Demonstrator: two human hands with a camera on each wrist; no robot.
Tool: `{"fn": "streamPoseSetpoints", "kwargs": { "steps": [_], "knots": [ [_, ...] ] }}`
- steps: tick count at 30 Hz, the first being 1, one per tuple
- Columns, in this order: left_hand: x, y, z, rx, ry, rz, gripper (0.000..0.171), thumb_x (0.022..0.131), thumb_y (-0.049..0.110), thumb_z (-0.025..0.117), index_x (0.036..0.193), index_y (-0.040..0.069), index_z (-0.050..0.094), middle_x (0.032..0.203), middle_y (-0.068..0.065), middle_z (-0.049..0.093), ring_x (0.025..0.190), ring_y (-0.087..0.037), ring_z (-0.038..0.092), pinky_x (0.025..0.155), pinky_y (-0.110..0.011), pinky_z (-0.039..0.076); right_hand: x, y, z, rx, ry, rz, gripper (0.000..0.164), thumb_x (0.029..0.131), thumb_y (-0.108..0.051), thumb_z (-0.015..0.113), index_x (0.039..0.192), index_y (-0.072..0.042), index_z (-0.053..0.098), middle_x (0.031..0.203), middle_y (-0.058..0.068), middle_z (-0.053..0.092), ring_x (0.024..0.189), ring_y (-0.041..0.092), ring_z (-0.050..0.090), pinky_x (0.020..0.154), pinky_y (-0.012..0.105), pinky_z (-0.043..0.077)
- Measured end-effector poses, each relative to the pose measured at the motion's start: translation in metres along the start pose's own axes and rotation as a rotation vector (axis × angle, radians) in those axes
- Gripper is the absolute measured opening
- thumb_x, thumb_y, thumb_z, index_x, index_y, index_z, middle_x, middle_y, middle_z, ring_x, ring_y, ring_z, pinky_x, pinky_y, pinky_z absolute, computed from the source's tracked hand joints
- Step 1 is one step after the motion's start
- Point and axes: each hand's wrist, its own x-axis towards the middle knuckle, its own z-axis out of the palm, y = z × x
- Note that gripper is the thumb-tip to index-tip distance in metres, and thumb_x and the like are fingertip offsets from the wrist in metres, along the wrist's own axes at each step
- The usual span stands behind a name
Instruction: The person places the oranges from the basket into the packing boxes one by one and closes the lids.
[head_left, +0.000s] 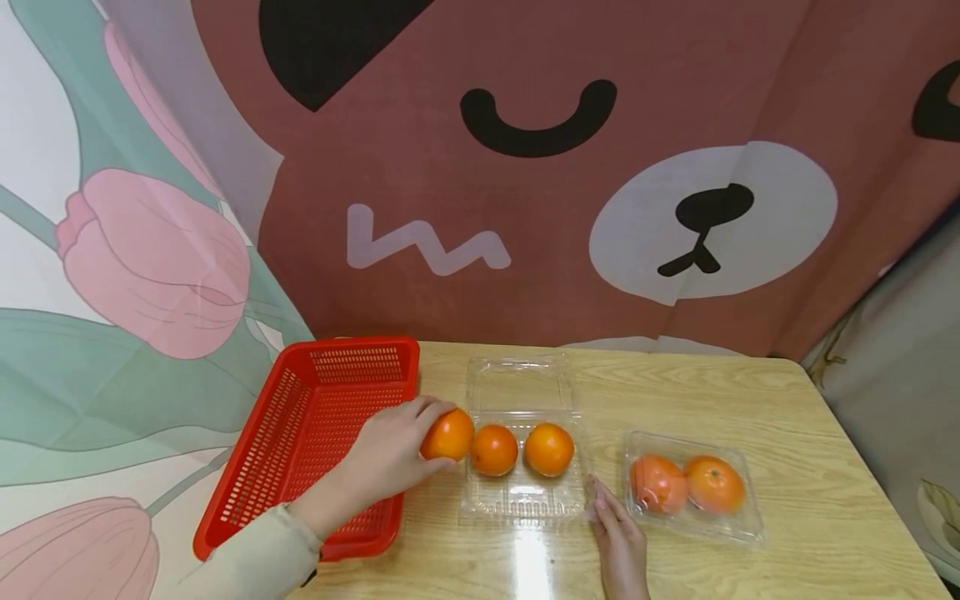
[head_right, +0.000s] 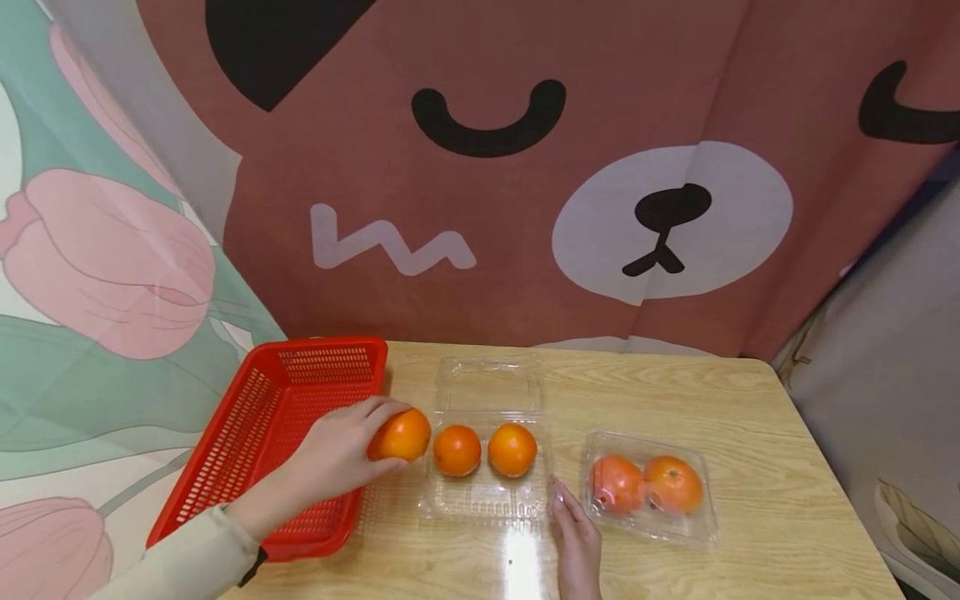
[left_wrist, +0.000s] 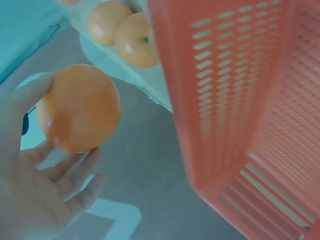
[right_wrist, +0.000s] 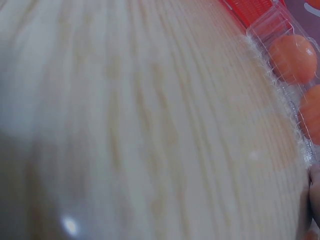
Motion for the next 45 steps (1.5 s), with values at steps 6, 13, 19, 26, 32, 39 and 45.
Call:
{"fn": "streamPoseSetpoints", "kwargs": {
  "steps": [6,13,19,26,32,39,45],
  "knots": [
    [0.014,0.016,0.003,-0.029,-0.015,0.06,0.067,0.071,0.055,0.073,0.127,0.023,0.053,0.118,0.004,0.056,0.098,-0.019,0.058,0.082,-0.04,0.047,0.0,0.001,-0.001,0.005,0.006,0.003,0.049,0.095,-0.018,0.053,0.133,0.008,0.039,0.123,-0.006,0.058,0.116,0.006,0.051,0.092,0.021,0.043],
    [0.027,0.032,0.011,0.007,-0.033,0.169,0.064,0.074,0.057,0.068,0.126,0.022,0.054,0.116,0.005,0.058,0.101,-0.017,0.059,0.089,-0.04,0.045,0.0,0.0,0.0,-0.021,0.022,0.045,0.051,0.095,-0.023,0.054,0.135,0.006,0.039,0.124,-0.006,0.057,0.114,0.002,0.051,0.09,0.019,0.044],
    [0.034,0.044,0.021,0.055,-0.09,0.241,0.065,0.073,0.058,0.069,0.124,0.021,0.055,0.114,0.003,0.059,0.099,-0.017,0.059,0.082,-0.037,0.047,0.0,-0.001,-0.001,-0.021,0.022,0.045,0.05,0.095,-0.022,0.054,0.135,0.006,0.039,0.126,-0.004,0.056,0.114,0.003,0.052,0.088,0.019,0.045],
    [0.041,0.058,0.034,0.096,-0.183,0.303,0.063,0.074,0.057,0.068,0.124,0.02,0.055,0.114,0.003,0.059,0.104,-0.017,0.056,0.086,-0.038,0.045,0.001,-0.002,-0.001,-0.028,0.024,0.049,0.05,0.095,-0.022,0.054,0.134,0.005,0.041,0.125,-0.004,0.057,0.114,0.004,0.052,0.087,0.019,0.045],
    [0.044,0.069,0.046,0.184,-0.237,0.37,0.063,0.072,0.059,0.068,0.121,0.021,0.055,0.107,0.004,0.06,0.098,-0.015,0.057,0.083,-0.035,0.045,0.002,-0.001,-0.001,-0.031,0.028,0.048,0.05,0.095,-0.022,0.053,0.135,0.006,0.04,0.124,-0.005,0.058,0.114,0.003,0.052,0.087,0.019,0.045],
    [0.047,0.08,0.059,0.203,-0.276,0.406,0.058,0.07,0.056,0.072,0.113,0.021,0.056,0.097,0.006,0.06,0.084,-0.012,0.059,0.079,-0.033,0.045,0.002,-0.002,-0.001,-0.04,0.048,0.069,0.051,0.095,-0.024,0.054,0.135,0.004,0.041,0.122,-0.01,0.059,0.11,-0.001,0.053,0.086,0.018,0.045],
    [0.05,0.083,0.07,0.223,-0.332,0.397,0.059,0.072,0.054,0.071,0.117,0.02,0.054,0.102,0.004,0.059,0.087,-0.013,0.059,0.078,-0.031,0.046,0.002,-0.001,-0.001,-0.038,0.05,0.067,0.051,0.094,-0.024,0.055,0.135,0.004,0.041,0.122,-0.011,0.059,0.111,0.001,0.053,0.086,0.019,0.046]
  ]
}}
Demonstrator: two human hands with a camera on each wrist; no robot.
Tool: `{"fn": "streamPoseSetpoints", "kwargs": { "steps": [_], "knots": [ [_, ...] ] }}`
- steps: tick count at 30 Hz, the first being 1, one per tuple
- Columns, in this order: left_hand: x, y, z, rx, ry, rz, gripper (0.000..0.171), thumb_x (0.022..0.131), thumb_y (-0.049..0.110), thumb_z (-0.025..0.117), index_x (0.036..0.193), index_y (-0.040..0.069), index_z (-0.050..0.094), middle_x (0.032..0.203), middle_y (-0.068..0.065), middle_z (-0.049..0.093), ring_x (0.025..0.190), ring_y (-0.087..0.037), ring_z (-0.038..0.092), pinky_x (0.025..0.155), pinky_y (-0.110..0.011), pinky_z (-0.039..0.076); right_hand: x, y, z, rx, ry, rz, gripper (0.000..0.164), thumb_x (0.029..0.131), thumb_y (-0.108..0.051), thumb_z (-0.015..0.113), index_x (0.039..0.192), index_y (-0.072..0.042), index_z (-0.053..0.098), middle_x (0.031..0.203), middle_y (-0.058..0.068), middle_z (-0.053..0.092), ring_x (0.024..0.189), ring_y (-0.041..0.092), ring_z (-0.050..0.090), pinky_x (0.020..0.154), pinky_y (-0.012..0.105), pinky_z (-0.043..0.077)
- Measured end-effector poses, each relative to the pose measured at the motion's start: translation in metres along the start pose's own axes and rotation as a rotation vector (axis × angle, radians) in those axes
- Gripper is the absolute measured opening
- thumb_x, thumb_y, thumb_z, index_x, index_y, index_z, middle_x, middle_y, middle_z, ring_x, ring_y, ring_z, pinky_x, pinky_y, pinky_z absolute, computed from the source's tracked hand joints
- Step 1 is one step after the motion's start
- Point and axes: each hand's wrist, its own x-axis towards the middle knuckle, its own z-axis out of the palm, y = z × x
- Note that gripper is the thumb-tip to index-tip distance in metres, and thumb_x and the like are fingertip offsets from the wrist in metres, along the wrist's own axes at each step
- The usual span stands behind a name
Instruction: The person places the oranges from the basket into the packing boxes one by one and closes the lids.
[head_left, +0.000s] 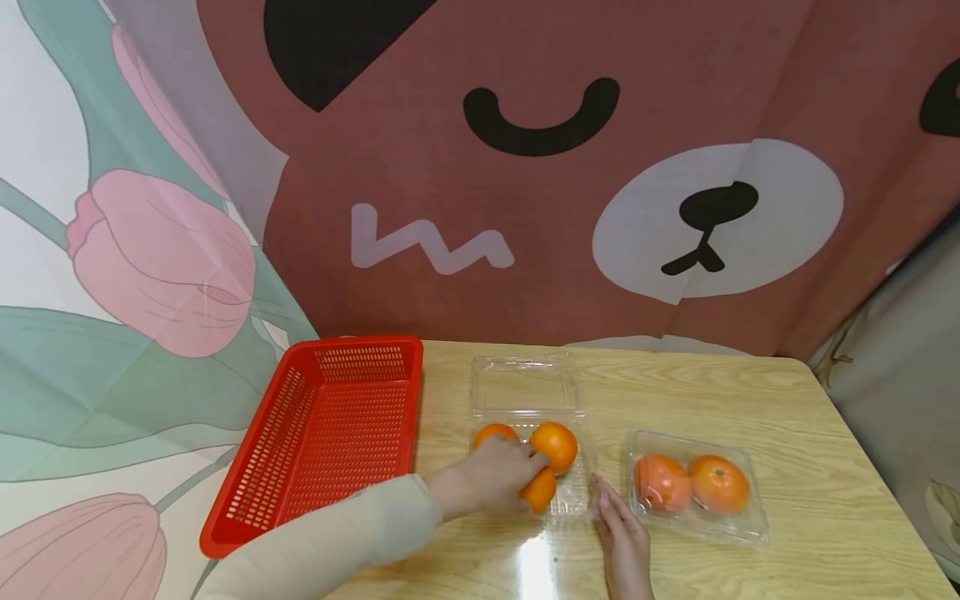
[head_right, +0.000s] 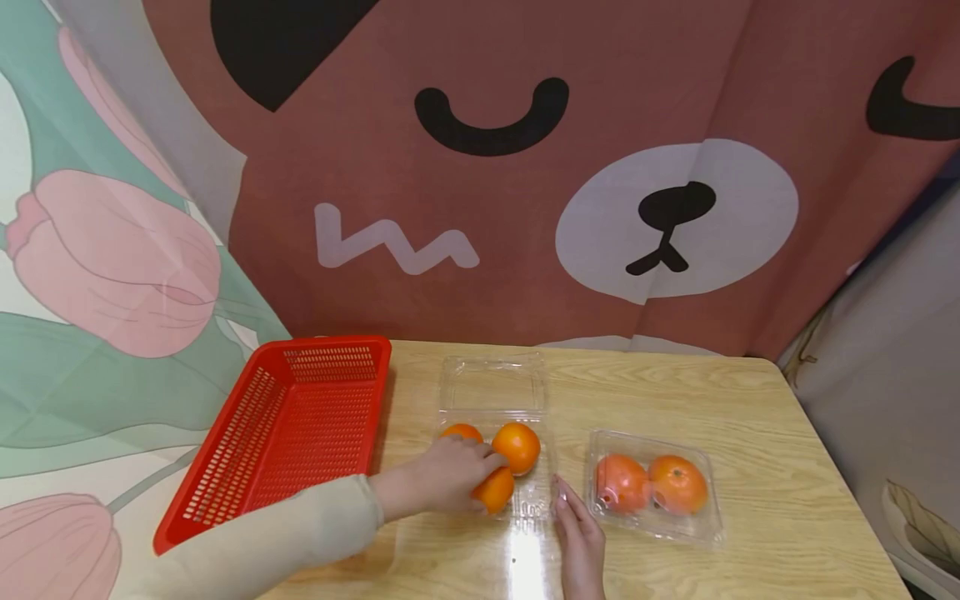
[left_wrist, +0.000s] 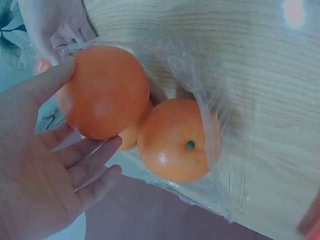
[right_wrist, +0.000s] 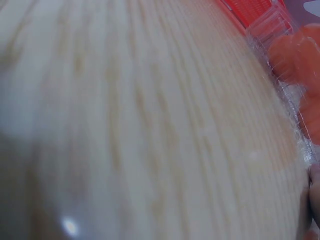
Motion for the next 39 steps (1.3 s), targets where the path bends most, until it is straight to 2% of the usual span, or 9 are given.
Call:
{"fn": "streamPoseSetpoints", "kwargs": {
  "steps": [6,14,25,29,34,39],
  "knots": [
    [0.007,0.002,0.008,-0.026,-0.065,-0.03,0.057,0.074,0.051,0.071,0.117,0.019,0.053,0.106,0.002,0.06,0.09,-0.014,0.059,0.078,-0.031,0.046,0.0,0.002,-0.001,0.01,-0.03,-0.018,0.051,0.095,-0.022,0.053,0.135,0.006,0.04,0.123,-0.01,0.059,0.115,0.002,0.051,0.087,0.018,0.045],
    [0.013,0.004,0.017,0.046,-0.017,0.006,0.042,0.077,0.046,0.068,0.107,0.019,0.055,0.097,0.004,0.06,0.08,-0.013,0.06,0.065,-0.028,0.048,0.0,0.002,-0.002,-0.013,-0.029,-0.012,0.053,0.095,-0.026,0.053,0.136,0.005,0.04,0.13,-0.006,0.055,0.117,0.004,0.049,0.089,0.019,0.044],
    [0.018,0.004,0.014,-0.002,-0.049,-0.009,0.039,0.077,0.041,0.069,0.107,0.02,0.056,0.098,0.004,0.059,0.08,-0.014,0.058,0.068,-0.029,0.046,0.0,0.003,-0.003,-0.01,-0.037,-0.042,0.052,0.095,-0.024,0.053,0.135,0.006,0.041,0.128,-0.005,0.056,0.114,0.005,0.052,0.088,0.02,0.046],
    [0.02,0.0,0.005,-0.036,-0.018,-0.02,0.038,0.078,0.041,0.068,0.109,0.021,0.059,0.099,0.005,0.06,0.083,-0.013,0.058,0.072,-0.029,0.047,0.001,0.003,-0.003,-0.013,-0.027,-0.03,0.053,0.094,-0.026,0.054,0.135,0.005,0.042,0.129,-0.004,0.055,0.114,0.006,0.052,0.089,0.021,0.045],
    [0.024,-0.01,-0.009,-0.097,0.037,-0.064,0.041,0.083,0.039,0.066,0.119,0.022,0.06,0.11,0.005,0.061,0.097,-0.014,0.059,0.084,-0.033,0.047,0.0,0.003,-0.003,-0.006,-0.04,-0.042,0.051,0.095,-0.023,0.053,0.135,0.005,0.041,0.127,-0.006,0.056,0.111,0.006,0.053,0.087,0.02,0.046],
    [0.031,-0.026,-0.015,-0.17,0.11,-0.137,0.036,0.086,0.036,0.063,0.119,0.021,0.061,0.112,0.004,0.061,0.099,-0.016,0.059,0.083,-0.035,0.049,0.0,0.003,-0.003,0.016,-0.049,-0.042,0.048,0.095,-0.02,0.053,0.134,0.005,0.041,0.122,-0.012,0.059,0.11,0.004,0.054,0.085,0.019,0.046]
  ]
}}
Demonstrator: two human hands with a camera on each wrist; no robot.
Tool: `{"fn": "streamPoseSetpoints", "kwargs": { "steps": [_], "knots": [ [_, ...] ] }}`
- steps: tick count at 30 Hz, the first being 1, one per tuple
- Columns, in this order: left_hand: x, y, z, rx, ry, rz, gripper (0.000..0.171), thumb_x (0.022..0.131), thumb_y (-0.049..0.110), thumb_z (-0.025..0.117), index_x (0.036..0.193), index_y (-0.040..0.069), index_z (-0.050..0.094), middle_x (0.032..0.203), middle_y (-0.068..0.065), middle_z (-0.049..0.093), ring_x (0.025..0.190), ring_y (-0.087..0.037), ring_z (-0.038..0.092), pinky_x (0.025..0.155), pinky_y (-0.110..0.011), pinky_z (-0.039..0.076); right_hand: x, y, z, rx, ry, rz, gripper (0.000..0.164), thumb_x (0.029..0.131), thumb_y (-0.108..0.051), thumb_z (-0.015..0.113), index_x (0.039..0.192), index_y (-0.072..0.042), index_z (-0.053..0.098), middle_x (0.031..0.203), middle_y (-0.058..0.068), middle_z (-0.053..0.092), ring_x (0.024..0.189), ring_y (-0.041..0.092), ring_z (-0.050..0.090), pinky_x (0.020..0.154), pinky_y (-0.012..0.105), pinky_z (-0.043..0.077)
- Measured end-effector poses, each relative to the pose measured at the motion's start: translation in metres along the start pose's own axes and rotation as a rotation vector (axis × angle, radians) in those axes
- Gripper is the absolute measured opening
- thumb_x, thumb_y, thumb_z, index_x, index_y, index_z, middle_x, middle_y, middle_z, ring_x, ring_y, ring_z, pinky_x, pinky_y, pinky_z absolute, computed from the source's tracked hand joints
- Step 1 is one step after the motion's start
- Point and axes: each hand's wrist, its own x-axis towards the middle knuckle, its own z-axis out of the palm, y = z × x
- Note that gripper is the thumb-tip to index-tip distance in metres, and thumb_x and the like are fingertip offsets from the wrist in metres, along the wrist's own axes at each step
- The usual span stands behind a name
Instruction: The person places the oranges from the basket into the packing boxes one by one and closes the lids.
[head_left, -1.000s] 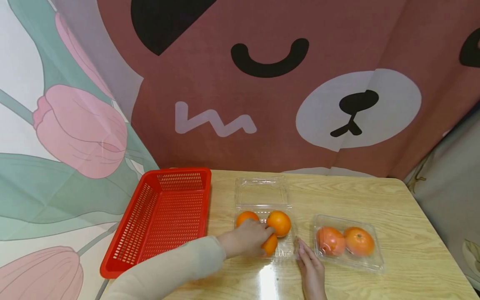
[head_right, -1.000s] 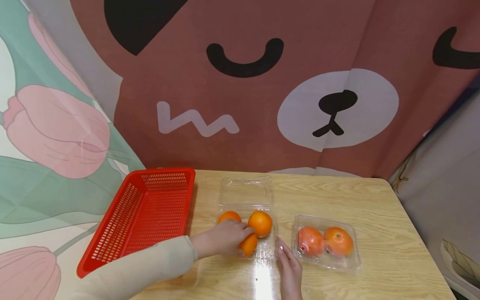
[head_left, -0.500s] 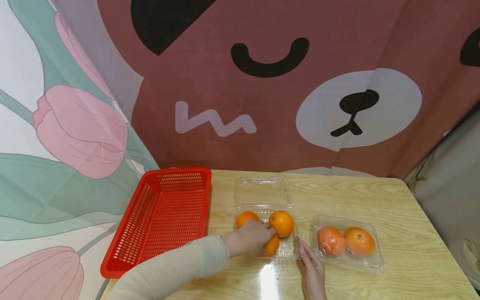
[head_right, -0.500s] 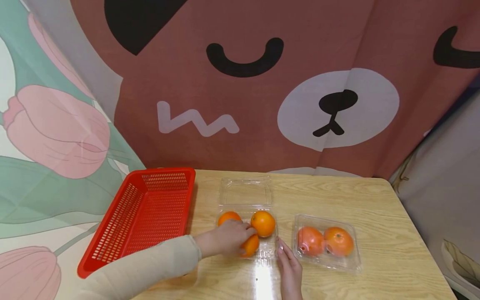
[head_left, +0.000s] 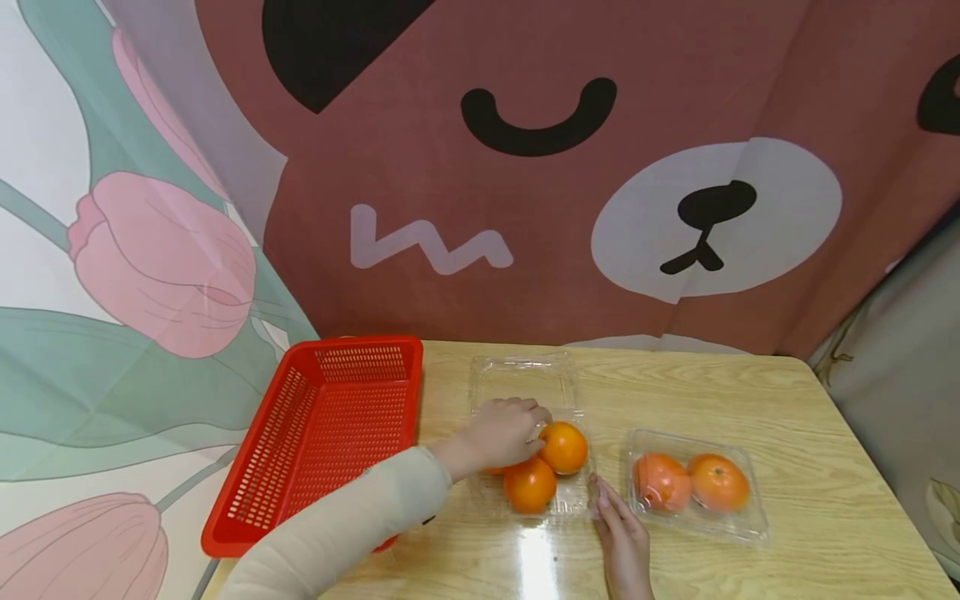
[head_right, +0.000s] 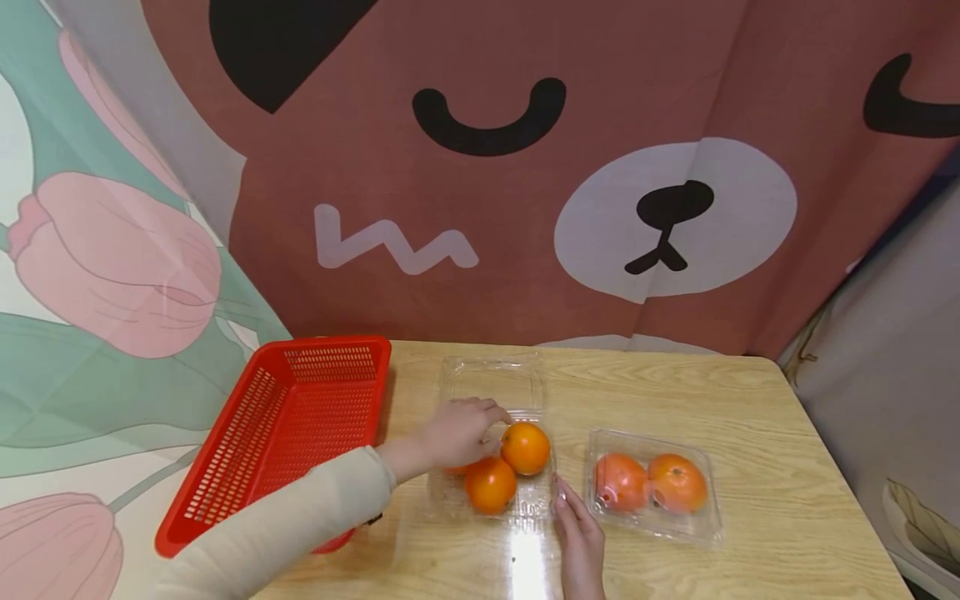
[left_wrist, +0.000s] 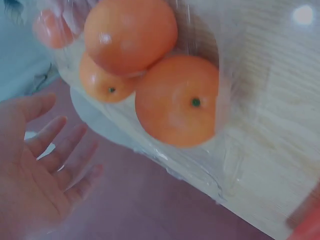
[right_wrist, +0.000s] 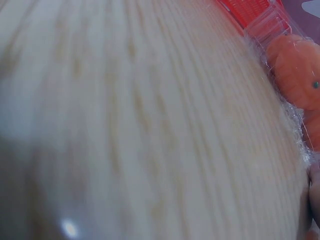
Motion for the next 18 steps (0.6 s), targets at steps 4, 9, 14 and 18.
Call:
{"fn": "streamPoseSetpoints", "kwargs": {
  "steps": [4,9,14,18],
  "knots": [
    [0.006,-0.012,-0.004,-0.05,0.048,-0.076,0.032,0.088,0.032,0.061,0.118,0.021,0.061,0.11,0.004,0.06,0.098,-0.017,0.058,0.081,-0.036,0.049,0.0,0.0,0.0,0.009,0.01,0.012,0.047,0.095,-0.019,0.054,0.134,0.004,0.041,0.12,-0.014,0.06,0.111,0.003,0.053,0.085,0.019,0.046],
    [0.012,-0.029,-0.004,-0.105,0.087,-0.144,0.029,0.089,0.027,0.058,0.117,0.019,0.061,0.109,0.003,0.061,0.099,-0.017,0.059,0.082,-0.036,0.049,0.0,0.0,0.001,0.01,0.013,0.006,0.047,0.095,-0.018,0.054,0.134,0.005,0.041,0.12,-0.014,0.06,0.112,0.002,0.053,0.085,0.019,0.046],
    [0.019,-0.043,-0.003,-0.142,0.096,-0.211,0.029,0.091,0.027,0.056,0.118,0.018,0.061,0.118,0.002,0.06,0.108,-0.019,0.055,0.09,-0.04,0.045,0.0,-0.001,0.001,0.015,0.003,0.004,0.047,0.095,-0.019,0.053,0.134,0.004,0.041,0.12,-0.014,0.06,0.113,0.001,0.052,0.085,0.018,0.046],
    [0.023,-0.052,-0.001,-0.168,0.094,-0.274,0.031,0.091,0.025,0.055,0.121,0.017,0.059,0.119,-0.001,0.058,0.109,-0.022,0.054,0.093,-0.041,0.043,-0.001,-0.002,0.002,0.008,0.009,0.016,0.048,0.095,-0.019,0.054,0.135,0.004,0.04,0.12,-0.015,0.06,0.113,0.0,0.051,0.086,0.018,0.046]
  ]
}}
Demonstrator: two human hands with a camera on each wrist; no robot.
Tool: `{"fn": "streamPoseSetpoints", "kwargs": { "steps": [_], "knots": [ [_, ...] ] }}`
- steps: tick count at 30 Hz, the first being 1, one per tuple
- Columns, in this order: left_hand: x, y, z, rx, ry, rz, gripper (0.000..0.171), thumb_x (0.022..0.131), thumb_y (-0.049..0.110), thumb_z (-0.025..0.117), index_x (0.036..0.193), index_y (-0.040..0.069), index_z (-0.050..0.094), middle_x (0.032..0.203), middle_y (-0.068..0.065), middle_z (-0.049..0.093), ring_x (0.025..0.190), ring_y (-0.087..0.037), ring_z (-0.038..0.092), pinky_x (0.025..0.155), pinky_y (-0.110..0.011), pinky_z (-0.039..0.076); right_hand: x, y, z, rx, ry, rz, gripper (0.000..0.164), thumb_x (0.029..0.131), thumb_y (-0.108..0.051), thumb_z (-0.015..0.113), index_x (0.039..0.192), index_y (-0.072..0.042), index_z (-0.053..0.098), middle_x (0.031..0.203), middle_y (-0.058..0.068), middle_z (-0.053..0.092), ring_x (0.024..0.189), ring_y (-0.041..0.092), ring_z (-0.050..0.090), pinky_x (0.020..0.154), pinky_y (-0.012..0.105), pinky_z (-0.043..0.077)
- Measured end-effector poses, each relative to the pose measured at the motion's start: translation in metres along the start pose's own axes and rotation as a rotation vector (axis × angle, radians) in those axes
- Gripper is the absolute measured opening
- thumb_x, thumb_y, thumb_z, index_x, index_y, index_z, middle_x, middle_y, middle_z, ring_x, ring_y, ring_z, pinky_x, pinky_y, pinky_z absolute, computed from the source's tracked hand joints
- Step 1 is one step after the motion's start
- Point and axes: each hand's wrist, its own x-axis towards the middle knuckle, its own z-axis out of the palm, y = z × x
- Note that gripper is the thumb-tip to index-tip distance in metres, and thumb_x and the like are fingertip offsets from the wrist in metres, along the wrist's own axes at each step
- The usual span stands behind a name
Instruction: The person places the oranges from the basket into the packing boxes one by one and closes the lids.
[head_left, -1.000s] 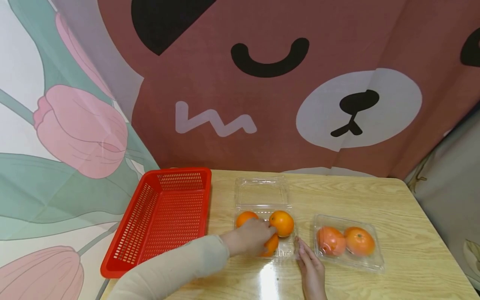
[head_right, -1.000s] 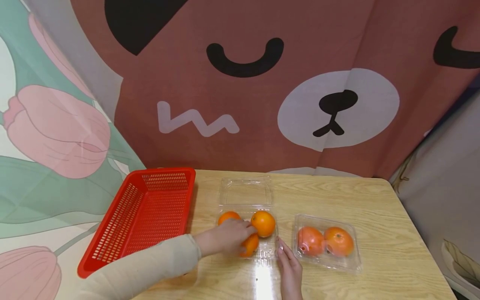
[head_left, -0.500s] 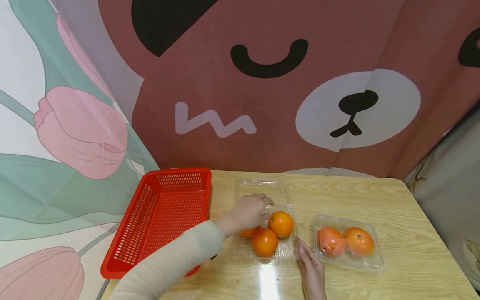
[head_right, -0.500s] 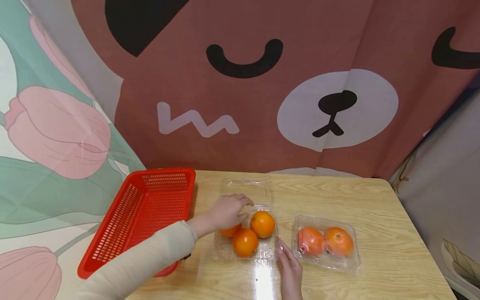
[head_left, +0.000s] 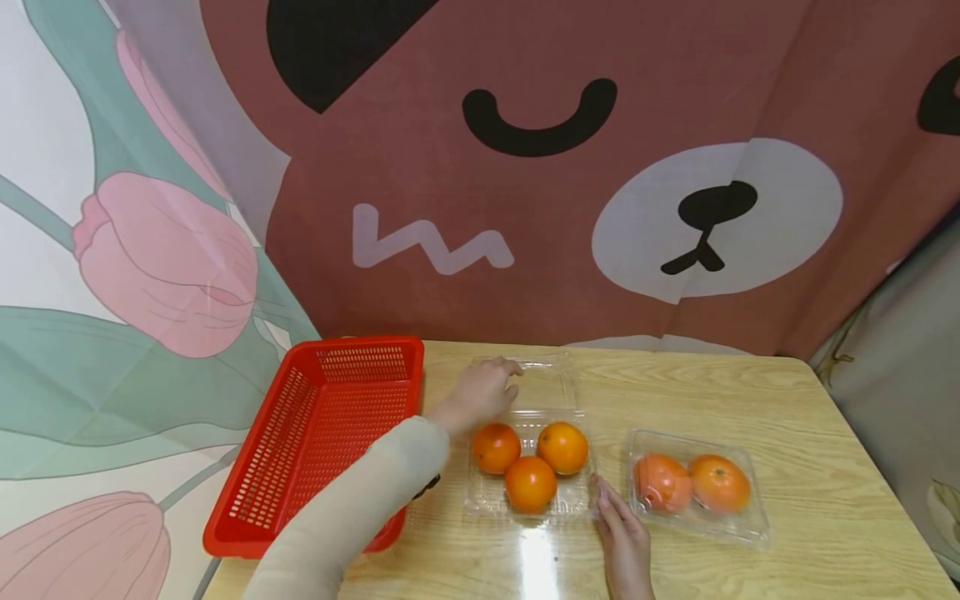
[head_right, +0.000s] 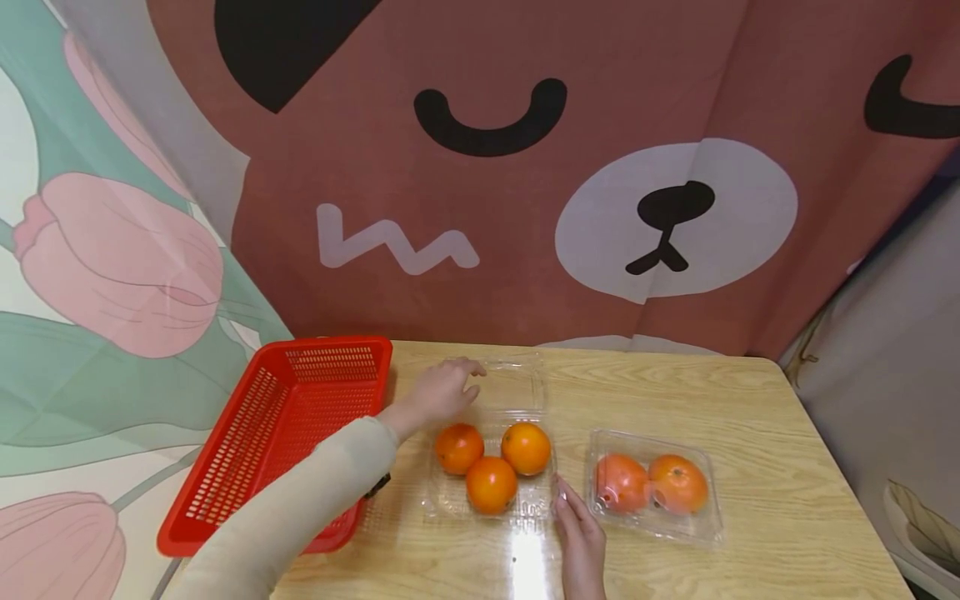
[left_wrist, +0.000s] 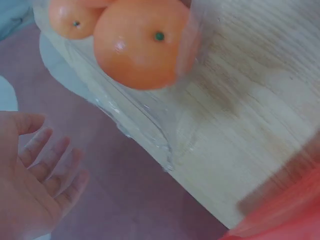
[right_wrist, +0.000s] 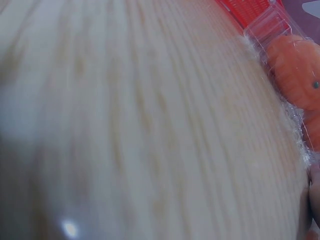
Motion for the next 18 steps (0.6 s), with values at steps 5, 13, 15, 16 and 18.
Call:
{"fn": "streamPoseSetpoints", "kwargs": {
  "steps": [5,13,15,16,18],
  "knots": [
    [0.01,-0.013,0.007,0.017,-0.016,-0.088,0.035,0.092,0.026,0.054,0.125,0.013,0.055,0.121,-0.004,0.056,0.109,-0.024,0.053,0.091,-0.04,0.045,-0.001,-0.002,0.0,-0.012,0.013,0.031,0.049,0.095,-0.022,0.054,0.135,0.002,0.041,0.12,-0.016,0.059,0.113,-0.001,0.05,0.086,0.018,0.045],
    [0.015,-0.023,0.015,-0.029,-0.125,-0.291,0.047,0.091,0.028,0.054,0.128,0.0,0.046,0.119,-0.015,0.052,0.106,-0.03,0.053,0.091,-0.042,0.044,0.0,-0.001,-0.001,-0.01,0.007,0.03,0.052,0.094,-0.024,0.055,0.136,0.003,0.04,0.122,-0.014,0.058,0.117,0.002,0.049,0.089,0.019,0.045],
    [0.014,-0.021,0.015,-0.065,-0.146,-0.341,0.05,0.09,0.028,0.054,0.128,-0.002,0.045,0.121,-0.017,0.051,0.108,-0.032,0.052,0.092,-0.044,0.043,0.0,-0.001,0.0,-0.007,-0.003,0.021,0.053,0.094,-0.024,0.055,0.136,0.004,0.04,0.122,-0.013,0.058,0.117,0.003,0.049,0.09,0.02,0.044],
    [0.014,-0.02,0.015,-0.082,-0.151,-0.36,0.051,0.089,0.027,0.054,0.129,-0.003,0.044,0.123,-0.017,0.05,0.11,-0.033,0.051,0.093,-0.045,0.042,0.0,0.0,0.0,-0.003,-0.008,0.017,0.053,0.094,-0.025,0.055,0.136,0.004,0.039,0.122,-0.012,0.059,0.117,0.003,0.049,0.09,0.02,0.044],
    [0.014,-0.02,0.017,-0.11,-0.155,-0.39,0.053,0.089,0.026,0.054,0.131,-0.004,0.043,0.127,-0.018,0.049,0.113,-0.034,0.049,0.095,-0.045,0.041,0.0,-0.001,0.0,0.005,-0.023,0.008,0.053,0.094,-0.024,0.055,0.136,0.005,0.039,0.122,-0.012,0.059,0.117,0.002,0.049,0.09,0.02,0.044]
  ]
}}
